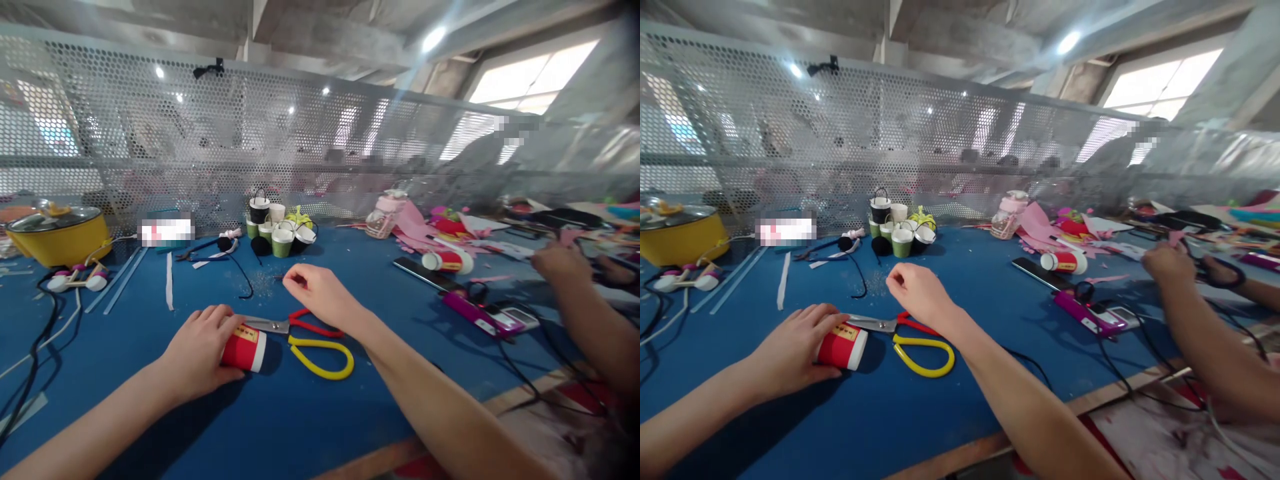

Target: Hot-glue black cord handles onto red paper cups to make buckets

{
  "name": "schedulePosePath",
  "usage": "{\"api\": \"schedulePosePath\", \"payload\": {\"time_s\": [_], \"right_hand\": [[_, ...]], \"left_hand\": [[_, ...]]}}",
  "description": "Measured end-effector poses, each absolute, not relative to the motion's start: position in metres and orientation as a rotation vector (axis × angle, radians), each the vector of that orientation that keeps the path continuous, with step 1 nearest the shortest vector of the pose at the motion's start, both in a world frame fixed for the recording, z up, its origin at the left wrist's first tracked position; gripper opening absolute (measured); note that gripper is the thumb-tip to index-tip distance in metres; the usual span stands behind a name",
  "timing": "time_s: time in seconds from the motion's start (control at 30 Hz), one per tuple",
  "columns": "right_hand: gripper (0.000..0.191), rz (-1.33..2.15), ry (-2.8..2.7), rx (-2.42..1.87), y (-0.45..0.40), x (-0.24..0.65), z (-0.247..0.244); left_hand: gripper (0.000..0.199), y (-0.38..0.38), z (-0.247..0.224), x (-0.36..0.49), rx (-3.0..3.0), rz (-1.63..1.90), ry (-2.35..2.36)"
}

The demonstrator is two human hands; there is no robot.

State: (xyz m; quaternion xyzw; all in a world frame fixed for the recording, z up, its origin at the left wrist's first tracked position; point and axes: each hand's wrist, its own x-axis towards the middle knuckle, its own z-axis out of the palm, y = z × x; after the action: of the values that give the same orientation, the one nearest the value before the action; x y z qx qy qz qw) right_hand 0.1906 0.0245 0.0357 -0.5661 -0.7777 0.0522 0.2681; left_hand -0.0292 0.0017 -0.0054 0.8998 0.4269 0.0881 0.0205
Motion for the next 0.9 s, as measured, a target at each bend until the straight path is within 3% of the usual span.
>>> {"api": "schedulePosePath", "payload": {"time_s": [0.33, 0.5, 0.7, 0.9], "right_hand": [[0.015, 0.258, -2.215, -1.631, 0.025, 0.181, 0.012], [0.019, 0.248, -2.217, -1.715, 0.024, 0.187, 0.017], [0.023, -0.023, -2.136, -2.091, 0.037, 0.212, 0.031], [0.022, 0.041, -2.192, -2.335, 0.058, 0.241, 0.025]], "left_hand": [[0.058, 0.008, 0.033, -0.007, 2.809, -0.251, 1.326], [0.053, 0.010, 0.034, -0.009, 2.782, -0.281, 1.326], [0.054, 0.010, 0.036, -0.015, 2.724, -0.305, 1.360], [0.058, 0.011, 0.038, -0.022, 2.670, -0.307, 1.375]]}}
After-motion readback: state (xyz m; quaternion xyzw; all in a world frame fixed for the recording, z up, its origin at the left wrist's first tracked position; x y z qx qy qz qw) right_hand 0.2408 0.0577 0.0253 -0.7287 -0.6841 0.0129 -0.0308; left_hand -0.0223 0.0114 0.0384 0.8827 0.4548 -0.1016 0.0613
